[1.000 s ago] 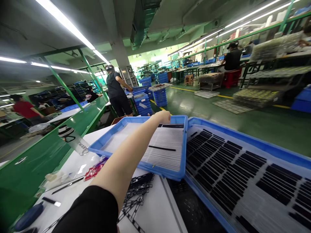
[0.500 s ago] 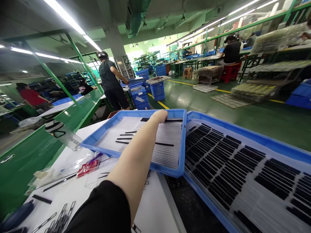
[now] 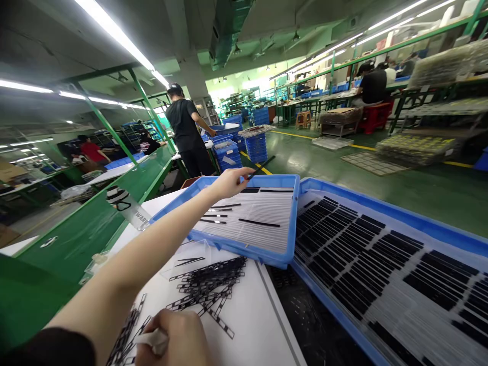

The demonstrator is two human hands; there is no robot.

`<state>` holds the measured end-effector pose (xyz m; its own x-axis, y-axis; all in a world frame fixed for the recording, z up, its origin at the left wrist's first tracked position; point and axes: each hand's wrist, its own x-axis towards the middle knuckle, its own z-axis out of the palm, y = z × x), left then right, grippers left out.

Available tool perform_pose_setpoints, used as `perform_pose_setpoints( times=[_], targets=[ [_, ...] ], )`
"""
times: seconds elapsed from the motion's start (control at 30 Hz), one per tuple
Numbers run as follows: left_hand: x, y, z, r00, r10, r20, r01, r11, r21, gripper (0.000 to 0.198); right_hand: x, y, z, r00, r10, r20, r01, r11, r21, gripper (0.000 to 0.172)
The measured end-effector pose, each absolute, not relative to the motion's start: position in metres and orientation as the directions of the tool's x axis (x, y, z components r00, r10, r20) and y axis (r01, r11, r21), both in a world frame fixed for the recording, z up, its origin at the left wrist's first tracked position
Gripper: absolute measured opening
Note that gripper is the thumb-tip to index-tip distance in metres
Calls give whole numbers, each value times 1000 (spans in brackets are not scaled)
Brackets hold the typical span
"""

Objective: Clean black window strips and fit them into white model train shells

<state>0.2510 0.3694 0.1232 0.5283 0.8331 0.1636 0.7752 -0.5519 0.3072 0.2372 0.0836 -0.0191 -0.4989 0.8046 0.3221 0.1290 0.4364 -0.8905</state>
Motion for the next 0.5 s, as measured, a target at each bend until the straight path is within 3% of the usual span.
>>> perform_pose_setpoints(
  times=[0.1,0.17,0.37,0.43,0.5],
  targets=[
    [186,286,134,412,882,228,749,-470,466,27,236,91,-20,-452,846,284,54,343,-938,6],
    [139,220,134,289,931,224,718,-365,592,25,240,89,-17,-450,845,287,-25,309,-951,7],
    [60,51,102,-3,997,72,482,-62,874,54,254,83,-8,-502,812,299,-156,256,-954,18],
    [56,16,90,-31,999,24,393,-10,920,67,255,83,-9,-496,819,288,-162,239,-957,19],
    [57,-8,80,-8,1000,-11,325,13,946,67,256,83,-12,-493,828,266,-168,209,-963,21]
  ],
)
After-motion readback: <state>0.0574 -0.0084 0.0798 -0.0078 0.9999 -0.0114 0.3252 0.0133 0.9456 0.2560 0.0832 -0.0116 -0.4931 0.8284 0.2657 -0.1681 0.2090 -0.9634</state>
